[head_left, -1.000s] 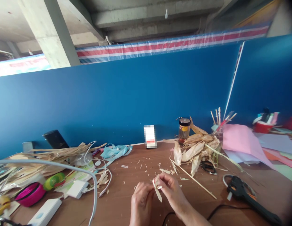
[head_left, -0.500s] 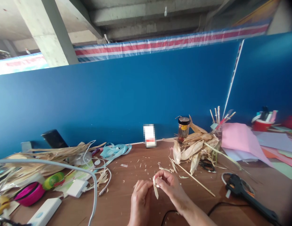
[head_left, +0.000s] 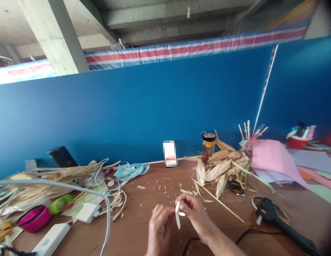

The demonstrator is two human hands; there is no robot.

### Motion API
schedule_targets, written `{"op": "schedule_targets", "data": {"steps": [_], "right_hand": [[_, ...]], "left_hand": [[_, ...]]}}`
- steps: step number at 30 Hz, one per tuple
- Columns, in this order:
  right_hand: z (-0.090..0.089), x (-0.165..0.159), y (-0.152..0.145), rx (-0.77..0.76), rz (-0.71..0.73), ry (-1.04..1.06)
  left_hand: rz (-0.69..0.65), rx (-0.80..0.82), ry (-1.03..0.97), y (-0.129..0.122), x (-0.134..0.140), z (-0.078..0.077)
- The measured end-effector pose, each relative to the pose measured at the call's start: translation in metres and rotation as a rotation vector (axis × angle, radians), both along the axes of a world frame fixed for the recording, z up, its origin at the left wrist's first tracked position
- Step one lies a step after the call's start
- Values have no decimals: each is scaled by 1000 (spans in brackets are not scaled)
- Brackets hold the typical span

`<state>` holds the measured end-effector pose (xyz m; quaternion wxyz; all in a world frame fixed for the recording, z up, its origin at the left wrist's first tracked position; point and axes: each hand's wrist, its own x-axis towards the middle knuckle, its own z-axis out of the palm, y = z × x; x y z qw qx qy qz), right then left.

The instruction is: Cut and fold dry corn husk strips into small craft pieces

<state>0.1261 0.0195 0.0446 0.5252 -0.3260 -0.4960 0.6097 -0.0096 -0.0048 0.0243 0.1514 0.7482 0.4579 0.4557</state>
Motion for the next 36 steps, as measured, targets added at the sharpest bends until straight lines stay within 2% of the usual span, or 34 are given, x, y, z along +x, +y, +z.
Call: {"op": "schedule_targets", "data": {"steps": [4, 6, 9, 12, 14, 16, 19, 24, 36], "right_hand": [[-2, 0, 1, -62, 20, -14], [-7, 2, 3, -80, 16, -46], [-14, 8, 7, -60, -123, -117], [-12, 13, 6, 114, -333, -245], [-7, 14, 1, 298, -397, -365], [-2, 14, -4, 452, -405, -471], [0, 12, -9, 560, -409, -565], [-5, 10, -7, 566, -426, -600], [-6, 7, -6, 591, -397, -651]], "left_hand": [[-18, -21, -74, -1, 4, 0], [22, -46, -163, -1, 8, -2], [122, -169, -296, 2, 11, -3], [151, -330, -364, 4, 10, -4], [150, -361, -398, 6, 8, -6], [134, -354, -421, 6, 8, -8], [85, -332, -402, 5, 8, -9], [75, -256, -310, 5, 8, -8], [89, -210, -248, 4, 6, -9]]}}
